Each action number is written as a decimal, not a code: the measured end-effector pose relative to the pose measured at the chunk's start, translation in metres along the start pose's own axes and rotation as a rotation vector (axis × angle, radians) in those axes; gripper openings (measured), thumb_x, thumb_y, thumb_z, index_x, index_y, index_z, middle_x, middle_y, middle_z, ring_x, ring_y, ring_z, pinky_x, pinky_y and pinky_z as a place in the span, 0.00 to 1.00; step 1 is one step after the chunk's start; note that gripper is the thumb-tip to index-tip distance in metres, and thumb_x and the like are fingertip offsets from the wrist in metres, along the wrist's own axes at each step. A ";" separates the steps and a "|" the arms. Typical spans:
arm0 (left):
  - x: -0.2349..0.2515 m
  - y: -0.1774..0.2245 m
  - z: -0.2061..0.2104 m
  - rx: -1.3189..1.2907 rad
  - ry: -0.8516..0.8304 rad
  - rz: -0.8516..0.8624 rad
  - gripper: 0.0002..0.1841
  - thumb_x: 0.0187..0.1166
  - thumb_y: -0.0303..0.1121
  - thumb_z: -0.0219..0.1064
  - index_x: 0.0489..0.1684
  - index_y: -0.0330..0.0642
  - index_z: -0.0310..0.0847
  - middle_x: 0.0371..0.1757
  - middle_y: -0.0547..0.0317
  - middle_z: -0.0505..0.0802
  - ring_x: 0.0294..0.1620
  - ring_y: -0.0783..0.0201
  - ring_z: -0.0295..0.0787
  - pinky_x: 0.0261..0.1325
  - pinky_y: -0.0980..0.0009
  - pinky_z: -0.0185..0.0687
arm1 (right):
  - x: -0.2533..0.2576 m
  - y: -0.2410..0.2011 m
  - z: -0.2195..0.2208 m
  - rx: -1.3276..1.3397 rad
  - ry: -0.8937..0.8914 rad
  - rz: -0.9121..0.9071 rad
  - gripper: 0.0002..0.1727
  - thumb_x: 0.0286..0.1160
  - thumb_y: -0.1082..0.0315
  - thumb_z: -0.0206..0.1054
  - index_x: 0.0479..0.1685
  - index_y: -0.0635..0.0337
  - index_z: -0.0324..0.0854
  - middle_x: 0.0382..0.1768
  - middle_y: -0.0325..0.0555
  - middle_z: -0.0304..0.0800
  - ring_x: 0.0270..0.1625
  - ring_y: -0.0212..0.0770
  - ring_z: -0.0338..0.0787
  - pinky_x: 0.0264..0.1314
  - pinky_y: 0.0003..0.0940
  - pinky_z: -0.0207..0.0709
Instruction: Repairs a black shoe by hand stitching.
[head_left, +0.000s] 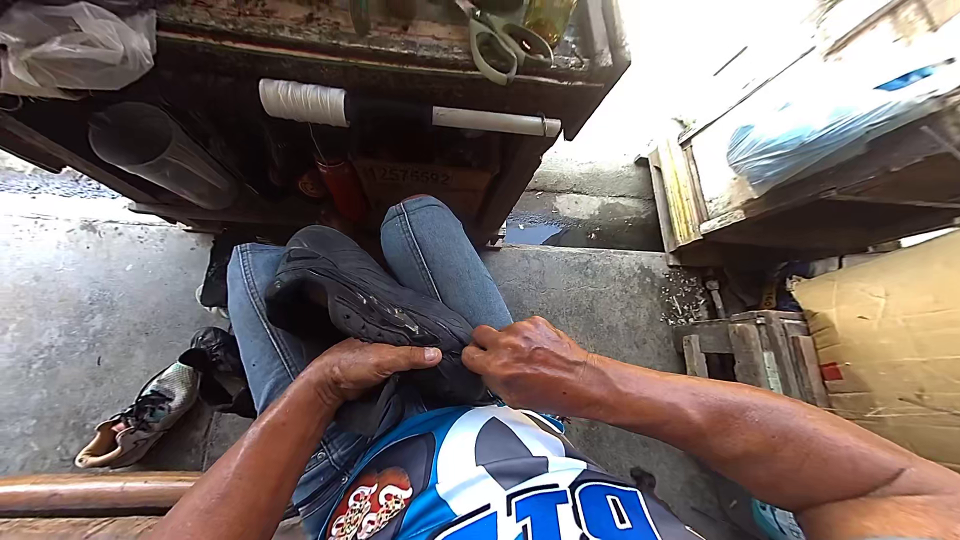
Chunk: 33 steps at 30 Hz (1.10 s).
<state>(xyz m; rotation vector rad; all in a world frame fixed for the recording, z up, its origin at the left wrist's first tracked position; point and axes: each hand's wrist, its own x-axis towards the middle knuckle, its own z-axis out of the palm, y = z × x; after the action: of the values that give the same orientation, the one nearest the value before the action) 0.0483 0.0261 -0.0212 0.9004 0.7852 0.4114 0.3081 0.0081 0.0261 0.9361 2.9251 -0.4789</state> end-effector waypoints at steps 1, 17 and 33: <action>-0.002 0.000 0.000 0.015 0.002 0.011 0.09 0.73 0.32 0.76 0.49 0.48 0.92 0.48 0.65 0.97 0.54 0.71 0.93 0.65 0.69 0.88 | -0.003 0.003 -0.003 0.028 0.014 -0.019 0.06 0.74 0.68 0.61 0.35 0.58 0.82 0.29 0.50 0.82 0.22 0.50 0.83 0.17 0.45 0.71; -0.125 0.006 -0.103 -0.273 0.515 0.606 0.12 0.89 0.42 0.57 0.46 0.52 0.87 0.34 0.69 0.90 0.38 0.70 0.90 0.51 0.70 0.89 | -0.022 0.027 0.006 0.345 0.195 0.046 0.15 0.87 0.60 0.55 0.41 0.55 0.86 0.28 0.42 0.82 0.27 0.39 0.83 0.24 0.37 0.72; -0.047 0.010 -0.012 1.011 0.521 0.218 0.09 0.74 0.31 0.69 0.44 0.37 0.92 0.53 0.49 0.95 0.59 0.55 0.91 0.67 0.52 0.84 | -0.022 0.030 0.019 0.322 0.316 0.048 0.17 0.85 0.55 0.56 0.37 0.51 0.87 0.28 0.39 0.85 0.26 0.36 0.85 0.20 0.36 0.75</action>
<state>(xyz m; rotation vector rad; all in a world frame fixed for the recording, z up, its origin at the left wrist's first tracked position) 0.0083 0.0089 0.0033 1.8734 1.4260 0.4430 0.3418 0.0131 0.0019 1.2166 3.1511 -0.8972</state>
